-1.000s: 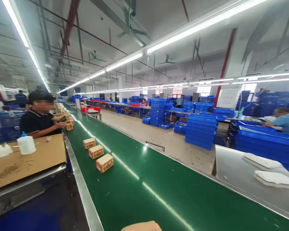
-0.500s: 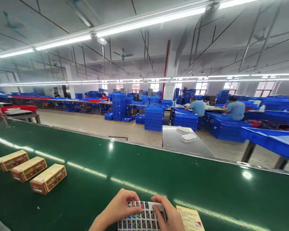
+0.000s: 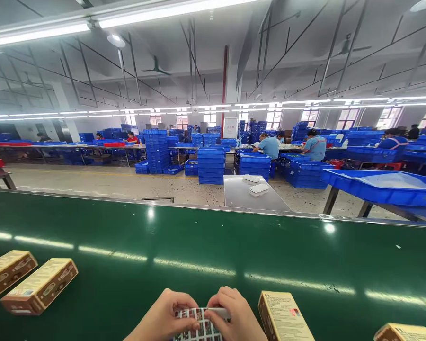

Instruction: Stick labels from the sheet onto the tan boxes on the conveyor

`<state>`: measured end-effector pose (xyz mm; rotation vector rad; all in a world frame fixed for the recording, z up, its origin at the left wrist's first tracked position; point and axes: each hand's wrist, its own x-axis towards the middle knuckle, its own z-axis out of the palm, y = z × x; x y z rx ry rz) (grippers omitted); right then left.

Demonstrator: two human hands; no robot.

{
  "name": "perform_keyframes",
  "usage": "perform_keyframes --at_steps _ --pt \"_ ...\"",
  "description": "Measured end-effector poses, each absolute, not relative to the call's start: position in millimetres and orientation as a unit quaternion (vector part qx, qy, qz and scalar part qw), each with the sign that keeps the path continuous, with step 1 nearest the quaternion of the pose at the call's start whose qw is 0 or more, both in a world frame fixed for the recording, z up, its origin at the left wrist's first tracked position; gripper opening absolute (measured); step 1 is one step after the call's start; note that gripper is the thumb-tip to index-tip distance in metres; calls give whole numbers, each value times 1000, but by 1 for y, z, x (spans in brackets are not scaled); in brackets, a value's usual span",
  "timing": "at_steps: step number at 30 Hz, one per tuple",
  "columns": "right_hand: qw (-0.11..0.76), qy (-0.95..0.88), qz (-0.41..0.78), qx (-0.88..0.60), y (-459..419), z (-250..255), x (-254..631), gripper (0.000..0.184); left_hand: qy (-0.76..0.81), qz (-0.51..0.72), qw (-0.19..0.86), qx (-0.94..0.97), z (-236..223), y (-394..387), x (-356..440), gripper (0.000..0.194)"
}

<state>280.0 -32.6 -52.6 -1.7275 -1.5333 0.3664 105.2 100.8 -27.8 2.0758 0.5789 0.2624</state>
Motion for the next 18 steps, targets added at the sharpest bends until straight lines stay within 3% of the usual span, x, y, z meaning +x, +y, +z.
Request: perform_keyframes --at_steps 9,18 --pt "407 -591 259 -646 -45 -39 282 16 267 141 511 805 -28 97 100 15" --pt "407 -567 273 -662 -46 -27 275 16 260 135 543 787 -30 102 92 25"
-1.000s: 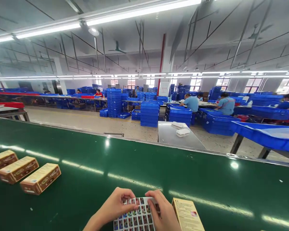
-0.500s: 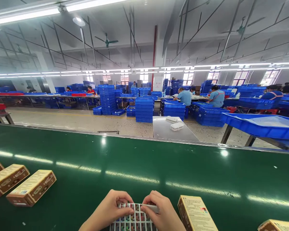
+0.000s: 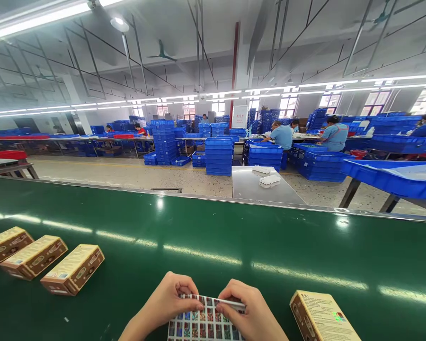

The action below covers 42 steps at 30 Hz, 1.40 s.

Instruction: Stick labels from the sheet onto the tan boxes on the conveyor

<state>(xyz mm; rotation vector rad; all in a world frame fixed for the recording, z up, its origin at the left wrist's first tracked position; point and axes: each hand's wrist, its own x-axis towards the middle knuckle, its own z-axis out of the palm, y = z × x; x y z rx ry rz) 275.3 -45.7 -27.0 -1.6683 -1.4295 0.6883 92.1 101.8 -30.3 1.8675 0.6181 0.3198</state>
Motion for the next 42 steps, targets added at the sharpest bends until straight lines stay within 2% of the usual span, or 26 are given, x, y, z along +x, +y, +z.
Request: perform_keyframes --at_steps 7,30,36,42 --pt "421 -558 310 -645 -52 -17 279 22 257 104 615 739 -19 104 88 25" --pt "446 -527 292 -662 -51 -12 287 37 225 157 608 745 -14 115 83 24" --pt "467 -511 277 -666 -49 -16 283 40 209 162 644 718 -15 110 86 34" --pt "470 -523 261 -662 -46 -19 277 45 198 182 630 728 -18 106 90 38"
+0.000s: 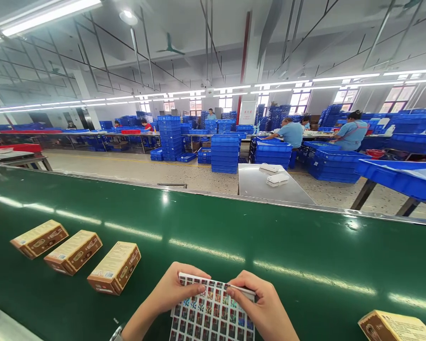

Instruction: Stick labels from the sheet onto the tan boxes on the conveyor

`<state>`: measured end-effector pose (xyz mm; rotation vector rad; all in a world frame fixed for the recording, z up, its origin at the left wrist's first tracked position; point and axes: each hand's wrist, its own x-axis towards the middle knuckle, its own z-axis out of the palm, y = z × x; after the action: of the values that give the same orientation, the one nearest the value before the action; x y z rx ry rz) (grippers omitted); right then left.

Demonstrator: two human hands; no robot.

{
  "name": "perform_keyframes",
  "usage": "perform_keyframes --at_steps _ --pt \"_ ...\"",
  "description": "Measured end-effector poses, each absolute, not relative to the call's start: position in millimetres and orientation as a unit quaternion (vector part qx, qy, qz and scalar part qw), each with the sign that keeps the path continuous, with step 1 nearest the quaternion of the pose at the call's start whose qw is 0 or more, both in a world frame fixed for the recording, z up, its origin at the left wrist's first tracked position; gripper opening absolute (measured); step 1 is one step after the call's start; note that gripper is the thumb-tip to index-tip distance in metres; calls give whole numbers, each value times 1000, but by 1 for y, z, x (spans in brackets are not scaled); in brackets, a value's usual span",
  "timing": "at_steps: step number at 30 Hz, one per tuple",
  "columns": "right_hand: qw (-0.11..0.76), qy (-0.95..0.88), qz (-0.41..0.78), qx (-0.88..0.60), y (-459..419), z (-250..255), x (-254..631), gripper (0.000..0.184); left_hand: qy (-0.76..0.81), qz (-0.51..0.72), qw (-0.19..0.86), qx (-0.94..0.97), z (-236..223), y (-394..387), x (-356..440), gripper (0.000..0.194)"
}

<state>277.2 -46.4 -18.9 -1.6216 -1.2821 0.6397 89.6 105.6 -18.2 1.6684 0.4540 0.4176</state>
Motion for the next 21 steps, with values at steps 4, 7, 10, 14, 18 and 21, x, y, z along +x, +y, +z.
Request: perform_keyframes --at_steps 4,7,10,14,18,21 --pt "468 -525 261 -661 -48 -15 275 42 212 189 617 734 -20 104 92 43" --pt "461 -535 244 -665 -47 -19 276 39 228 190 607 737 -23 105 94 47" --pt "448 -567 174 -669 -42 -32 278 32 240 190 591 746 -28 107 96 46" --pt "439 -620 -16 -651 -36 -49 285 16 247 190 571 760 -32 109 98 47" --pt "414 -656 -120 -619 -35 -49 287 11 249 195 554 770 -29 110 99 55" --pt "419 -655 -157 -610 -30 -50 285 12 259 194 540 777 -31 113 102 56"
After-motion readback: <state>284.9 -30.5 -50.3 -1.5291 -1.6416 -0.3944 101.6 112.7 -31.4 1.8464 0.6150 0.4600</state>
